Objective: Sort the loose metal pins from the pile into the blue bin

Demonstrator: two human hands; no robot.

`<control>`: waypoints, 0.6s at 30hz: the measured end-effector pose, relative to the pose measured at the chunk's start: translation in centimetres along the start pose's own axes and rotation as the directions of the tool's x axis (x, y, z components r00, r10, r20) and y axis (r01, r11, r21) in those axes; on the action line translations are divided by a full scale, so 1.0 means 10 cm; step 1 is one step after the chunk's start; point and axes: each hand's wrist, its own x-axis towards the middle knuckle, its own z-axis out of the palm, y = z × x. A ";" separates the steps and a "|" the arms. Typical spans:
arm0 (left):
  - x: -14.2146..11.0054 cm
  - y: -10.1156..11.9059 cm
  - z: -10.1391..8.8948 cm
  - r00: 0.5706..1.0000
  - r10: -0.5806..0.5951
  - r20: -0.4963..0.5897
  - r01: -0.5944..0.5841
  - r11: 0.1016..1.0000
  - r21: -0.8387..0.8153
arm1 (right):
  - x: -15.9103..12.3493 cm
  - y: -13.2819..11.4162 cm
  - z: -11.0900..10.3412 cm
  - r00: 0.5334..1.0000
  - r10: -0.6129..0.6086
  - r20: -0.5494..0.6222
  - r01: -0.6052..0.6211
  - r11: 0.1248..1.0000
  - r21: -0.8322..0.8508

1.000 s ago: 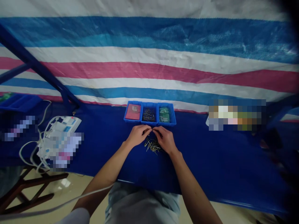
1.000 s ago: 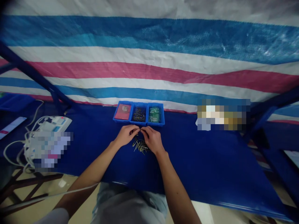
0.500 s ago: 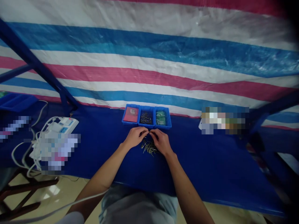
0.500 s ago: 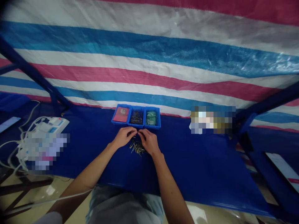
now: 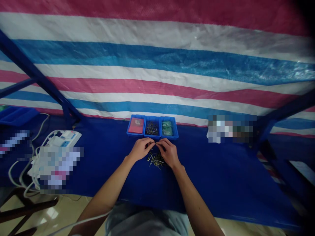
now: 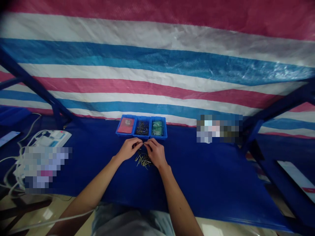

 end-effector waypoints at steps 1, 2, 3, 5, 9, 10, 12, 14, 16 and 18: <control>0.00 0.00 0.00 1.000 0.004 0.005 -0.004 1.000 -0.003 | 0.00 0.00 0.00 1.000 0.001 0.003 -0.001 1.000 -0.002; 0.00 0.00 0.00 1.000 0.008 0.009 -0.008 1.000 -0.007 | 0.00 -0.01 0.00 1.000 0.003 0.008 -0.003 1.000 -0.001; 0.00 -0.01 0.00 1.000 0.012 0.012 -0.012 1.000 -0.010 | 0.00 -0.01 0.00 1.000 0.007 0.014 -0.007 1.000 0.000; 0.00 -0.01 0.00 1.000 0.020 0.014 -0.020 1.000 -0.017 | 0.01 -0.03 -0.01 0.999 0.017 0.031 -0.017 1.000 0.003; 0.00 -0.02 0.00 0.999 0.032 -0.008 -0.032 0.999 -0.036 | 0.02 -0.07 -0.02 0.997 0.030 0.065 -0.030 1.000 -0.005; 0.00 -0.03 0.00 0.999 0.034 -0.015 -0.035 0.999 -0.042 | 0.02 -0.07 -0.03 0.997 0.034 0.074 -0.033 0.999 -0.013; 0.00 -0.03 0.00 0.999 0.037 -0.024 -0.038 0.998 -0.051 | 0.02 -0.07 -0.03 0.995 0.042 0.095 -0.039 0.999 -0.033; 0.00 -0.04 0.00 0.999 0.037 -0.029 -0.039 0.998 -0.058 | 0.02 -0.05 -0.02 0.992 0.049 0.115 -0.043 0.998 -0.053; 0.00 -0.04 0.00 0.999 0.035 -0.029 -0.037 0.997 -0.064 | 0.02 -0.04 -0.01 0.991 0.054 0.126 -0.045 0.996 -0.077; 0.00 -0.03 0.01 0.999 0.033 -0.030 -0.035 0.997 -0.069 | 0.02 -0.02 0.00 0.990 0.057 0.130 -0.042 0.993 -0.112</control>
